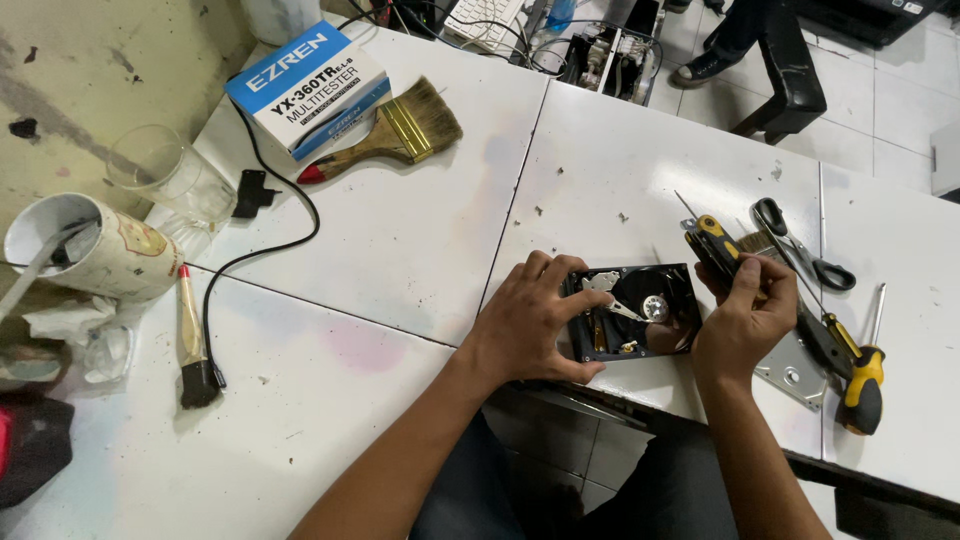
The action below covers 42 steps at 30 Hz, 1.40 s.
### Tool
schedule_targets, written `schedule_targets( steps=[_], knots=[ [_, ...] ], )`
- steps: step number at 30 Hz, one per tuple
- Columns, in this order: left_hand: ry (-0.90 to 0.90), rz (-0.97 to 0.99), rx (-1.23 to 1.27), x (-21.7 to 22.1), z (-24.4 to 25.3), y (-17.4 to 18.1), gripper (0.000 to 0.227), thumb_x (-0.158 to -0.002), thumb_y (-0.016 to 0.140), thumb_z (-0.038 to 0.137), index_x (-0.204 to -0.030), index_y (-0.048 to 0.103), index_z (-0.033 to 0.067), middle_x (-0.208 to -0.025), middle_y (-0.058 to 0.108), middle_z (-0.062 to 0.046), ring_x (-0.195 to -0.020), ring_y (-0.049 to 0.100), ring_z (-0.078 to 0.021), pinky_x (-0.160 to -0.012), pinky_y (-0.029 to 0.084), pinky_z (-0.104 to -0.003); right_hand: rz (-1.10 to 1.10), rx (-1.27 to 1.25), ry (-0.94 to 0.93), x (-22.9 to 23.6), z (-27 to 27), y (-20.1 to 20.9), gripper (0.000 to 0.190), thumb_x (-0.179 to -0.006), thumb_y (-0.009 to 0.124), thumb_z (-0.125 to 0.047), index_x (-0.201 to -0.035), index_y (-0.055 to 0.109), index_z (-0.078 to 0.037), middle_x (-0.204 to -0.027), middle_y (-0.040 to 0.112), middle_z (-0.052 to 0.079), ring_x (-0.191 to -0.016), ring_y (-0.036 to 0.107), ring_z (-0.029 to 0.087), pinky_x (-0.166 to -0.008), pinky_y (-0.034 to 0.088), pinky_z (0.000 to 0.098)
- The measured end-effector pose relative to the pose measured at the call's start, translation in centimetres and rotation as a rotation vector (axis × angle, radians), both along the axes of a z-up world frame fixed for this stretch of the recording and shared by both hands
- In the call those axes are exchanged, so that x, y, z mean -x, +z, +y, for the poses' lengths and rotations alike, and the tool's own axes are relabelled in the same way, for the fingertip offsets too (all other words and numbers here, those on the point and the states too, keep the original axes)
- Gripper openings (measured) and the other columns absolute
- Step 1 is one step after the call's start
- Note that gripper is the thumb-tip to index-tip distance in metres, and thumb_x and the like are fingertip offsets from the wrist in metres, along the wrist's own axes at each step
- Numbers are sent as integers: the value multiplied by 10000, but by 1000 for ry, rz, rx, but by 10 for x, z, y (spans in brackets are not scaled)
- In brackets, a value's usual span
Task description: The person uses a screwdriver to remove screws from the casing of a hard drive. They then use their hands to lift and remove the top cover, exposing the internal platters and actuator arm. The person continues to manipulate the internal components and the casing with their hands.
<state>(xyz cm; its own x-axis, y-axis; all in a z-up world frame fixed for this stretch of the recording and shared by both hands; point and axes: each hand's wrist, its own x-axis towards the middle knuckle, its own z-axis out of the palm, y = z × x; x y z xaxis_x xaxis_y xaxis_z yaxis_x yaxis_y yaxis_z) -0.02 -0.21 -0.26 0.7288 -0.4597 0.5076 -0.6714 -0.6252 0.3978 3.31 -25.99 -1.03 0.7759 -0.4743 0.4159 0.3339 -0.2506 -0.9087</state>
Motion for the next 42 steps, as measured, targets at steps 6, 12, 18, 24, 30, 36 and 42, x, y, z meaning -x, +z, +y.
schedule_targets(
  steps=[6, 12, 18, 24, 30, 36, 42],
  knots=[
    [20, 11, -10, 0, 0, 2, 901, -637, 859, 711, -1346, 623, 208, -1335, 578, -102, -1132, 531, -325, -911, 514, -455, 2, 2, -5, 0, 2, 1, 126, -1196, 516, -108, -1157, 570, -1, -1143, 548, 139, -1012, 695, 276, -905, 744, 422],
    [41, 27, 5, 1, 1, 8, 912, -612, 863, 723, -1273, 659, 129, -1340, 587, -60, -1122, 530, -299, -918, 504, -446, 22, -22, -10, 1, 3, 3, 121, -1192, 520, -118, -1147, 569, -17, -1176, 540, 126, -1063, 686, 264, -934, 746, 421],
    [45, 13, -4, 0, 1, 4, 892, -623, 865, 732, -1275, 676, 152, -1359, 577, -63, -1147, 528, -310, -924, 497, -446, 28, -18, -10, 1, 3, 5, 126, -1196, 514, -116, -1149, 574, -15, -1140, 572, 142, -1037, 709, 273, -918, 746, 424],
    [49, -4, 3, 0, 1, 7, 928, -616, 862, 739, -1285, 646, 133, -1321, 595, -48, -1100, 540, -289, -916, 491, -434, 28, -33, -26, 2, 3, 6, 126, -1189, 521, -127, -1143, 572, -21, -1165, 539, 124, -1058, 669, 250, -936, 743, 411],
    [11, 147, 88, -2, 1, 12, 948, -630, 759, 789, -1333, 627, 168, -1238, 591, -63, -1141, 562, -300, -864, 496, -454, -110, -48, -29, -9, -7, -15, 139, -1226, 540, -55, -1210, 597, 71, -1057, 616, 227, -934, 771, 431, -845, 717, 533],
    [71, 79, 85, -9, -9, 21, 618, -992, 572, 671, -1252, 701, 125, -1065, 681, -79, -1084, 648, -287, -848, 531, -447, -169, 81, -40, 2, -2, -4, 154, -1253, 520, -16, -1231, 582, 123, -1112, 619, 318, -959, 743, 478, -839, 679, 571],
    [108, -19, 36, -98, -33, 3, 166, -941, 733, 232, -1046, 799, 122, -890, 741, -108, -929, 715, -301, -770, 602, -428, -188, 136, -66, 2, 0, -5, 144, -1227, 528, 7, -1194, 584, 135, -1123, 623, 344, -965, 738, 507, -798, 669, 569]
  ],
)
